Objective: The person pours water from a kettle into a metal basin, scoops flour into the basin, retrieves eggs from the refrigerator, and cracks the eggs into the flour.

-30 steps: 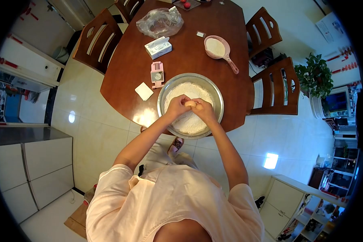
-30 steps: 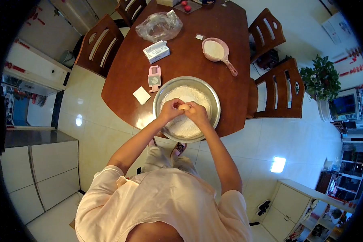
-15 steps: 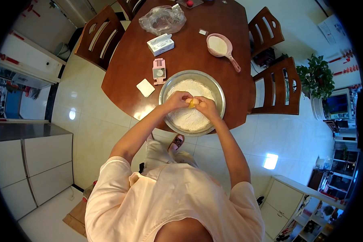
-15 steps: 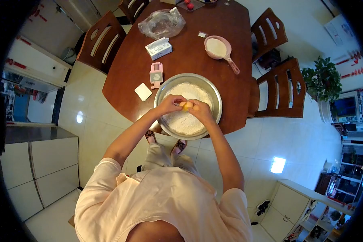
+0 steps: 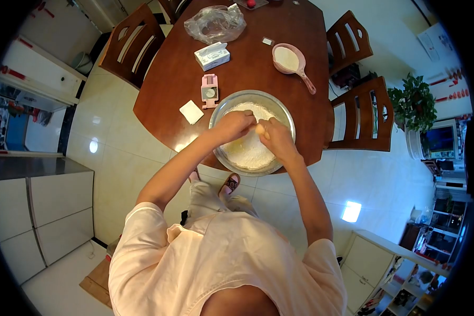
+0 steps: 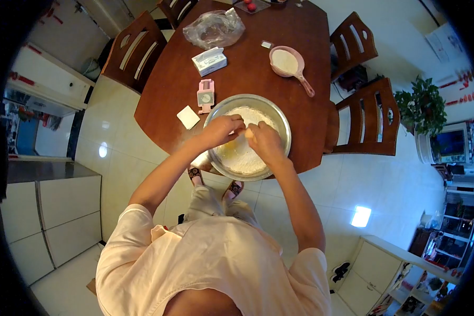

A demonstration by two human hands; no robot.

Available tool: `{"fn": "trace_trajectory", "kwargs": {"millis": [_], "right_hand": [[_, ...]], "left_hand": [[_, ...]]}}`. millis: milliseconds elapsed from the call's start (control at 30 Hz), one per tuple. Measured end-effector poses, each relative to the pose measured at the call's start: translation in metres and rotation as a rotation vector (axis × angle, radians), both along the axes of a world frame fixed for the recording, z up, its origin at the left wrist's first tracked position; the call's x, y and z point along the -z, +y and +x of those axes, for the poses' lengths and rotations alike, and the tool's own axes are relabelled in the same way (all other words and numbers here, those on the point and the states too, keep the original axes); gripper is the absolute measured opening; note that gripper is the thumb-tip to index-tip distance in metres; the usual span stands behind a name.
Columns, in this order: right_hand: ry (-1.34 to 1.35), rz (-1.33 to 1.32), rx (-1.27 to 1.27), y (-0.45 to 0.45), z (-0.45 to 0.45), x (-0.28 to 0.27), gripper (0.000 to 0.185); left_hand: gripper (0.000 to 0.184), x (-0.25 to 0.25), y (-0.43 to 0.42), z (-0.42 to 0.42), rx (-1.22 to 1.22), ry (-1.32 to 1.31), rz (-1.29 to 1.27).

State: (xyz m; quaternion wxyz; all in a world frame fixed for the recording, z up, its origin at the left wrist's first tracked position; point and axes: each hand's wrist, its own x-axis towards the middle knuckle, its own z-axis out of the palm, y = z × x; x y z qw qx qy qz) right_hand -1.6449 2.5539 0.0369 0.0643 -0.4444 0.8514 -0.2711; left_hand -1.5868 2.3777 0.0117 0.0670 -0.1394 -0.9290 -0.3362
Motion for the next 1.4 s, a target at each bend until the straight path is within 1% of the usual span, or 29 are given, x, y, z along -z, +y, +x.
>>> {"fn": "trace_trajectory", "kwargs": {"millis": [100,167,300,400,467,500,600,700,733,767,833,867,900,933,967,1033,1067,1133,1167,1233,1267,1300,1333,1367,1400], "right_hand": [[0.104,-0.03,-0.032,-0.001,0.006,-0.033,0.031],[0.112,-0.001,-0.036,-0.002,0.011,-0.05,0.033],[0.098,-0.027,-0.031,-0.001,0.02,-0.056,0.033],[0.024,-0.03,0.021,-0.001,0.019,-0.024,0.032],[-0.033,0.091,0.028,0.004,0.013,0.011,0.032],[-0.058,0.15,0.032,0.001,0.012,0.01,0.032],[-0.093,0.01,0.104,0.007,0.02,0.0,0.033],[-0.149,-0.18,0.187,0.007,0.026,-0.028,0.032],[-0.145,-0.156,0.179,0.007,0.022,-0.015,0.033],[-0.143,-0.133,0.173,0.008,0.016,0.014,0.033],[-0.142,-0.077,0.179,0.016,0.012,0.063,0.033],[-0.139,-0.045,0.187,0.022,0.012,0.084,0.033],[-0.134,-0.014,0.194,0.019,0.009,0.083,0.033],[-0.253,-0.107,0.235,0.019,0.006,0.084,0.032],[-0.379,-0.195,0.277,0.021,0.008,0.087,0.031],[-0.647,-0.344,0.363,0.019,0.012,0.085,0.03],[-0.736,-0.406,0.362,0.016,0.012,0.083,0.03],[-0.918,-0.531,0.361,0.008,0.02,0.075,0.031],[-0.703,-0.52,0.285,0.004,0.022,0.075,0.032],[-0.273,-0.488,0.136,-0.007,0.028,0.071,0.034],[-0.281,-0.434,0.13,-0.009,0.032,0.068,0.035],[-0.291,-0.381,0.127,-0.012,0.039,0.055,0.035],[-0.303,-0.327,0.129,-0.016,0.046,0.043,0.036],[-0.345,-0.347,0.122,-0.018,0.05,0.036,0.037],[-0.356,-0.379,0.189,-0.014,0.052,0.039,0.037]], "left_hand": [[0.014,-0.033,-0.003,0.009,0.008,0.099,0.032],[0.014,-0.049,-0.004,0.016,-0.001,0.081,0.011],[0.015,-0.062,-0.004,0.027,-0.037,0.042,0.002],[0.017,-0.033,-0.011,0.026,-0.122,0.021,0.019],[0.019,0.0,-0.013,0.028,-0.148,-0.052,0.018],[0.02,-0.004,-0.014,0.027,-0.161,-0.085,0.016],[0.021,-0.016,-0.012,0.034,-0.211,0.022,0.142],[0.023,-0.032,-0.003,0.034,-0.23,0.051,0.452],[0.023,-0.035,-0.001,0.035,-0.23,0.074,0.565],[0.024,-0.019,-0.002,0.033,-0.246,0.017,0.357],[0.025,0.039,-0.003,0.026,-0.267,-0.092,-0.061],[0.025,0.051,-0.002,0.025,-0.297,-0.114,0.035],[0.024,0.05,0.002,0.028,-0.327,-0.135,0.131],[0.024,0.052,0.006,0.031,-0.357,-0.165,0.231],[0.023,0.056,0.01,0.034,-0.422,-0.294,0.344],[0.026,0.085,0.013,0.035,-0.366,-0.36,0.873],[0.027,0.099,0.012,0.033,-0.331,-0.378,1.135],[0.032,0.083,0.017,0.038,-0.278,-0.561,1.468],[0.034,0.072,0.018,0.041,-0.245,-0.655,1.632],[0.033,0.056,0.018,0.044,-0.176,-0.711,1.814],[0.033,0.053,0.017,0.046,-0.139,-0.741,1.905],[0.031,0.056,0.016,0.05,-0.104,-0.739,1.928],[0.031,0.062,0.013,0.052,-0.15,-0.738,1.899],[0.031,0.068,0.011,0.052,-0.189,-0.741,1.866],[0.03,0.071,0.012,0.051,-0.217,-0.746,1.837]]}}
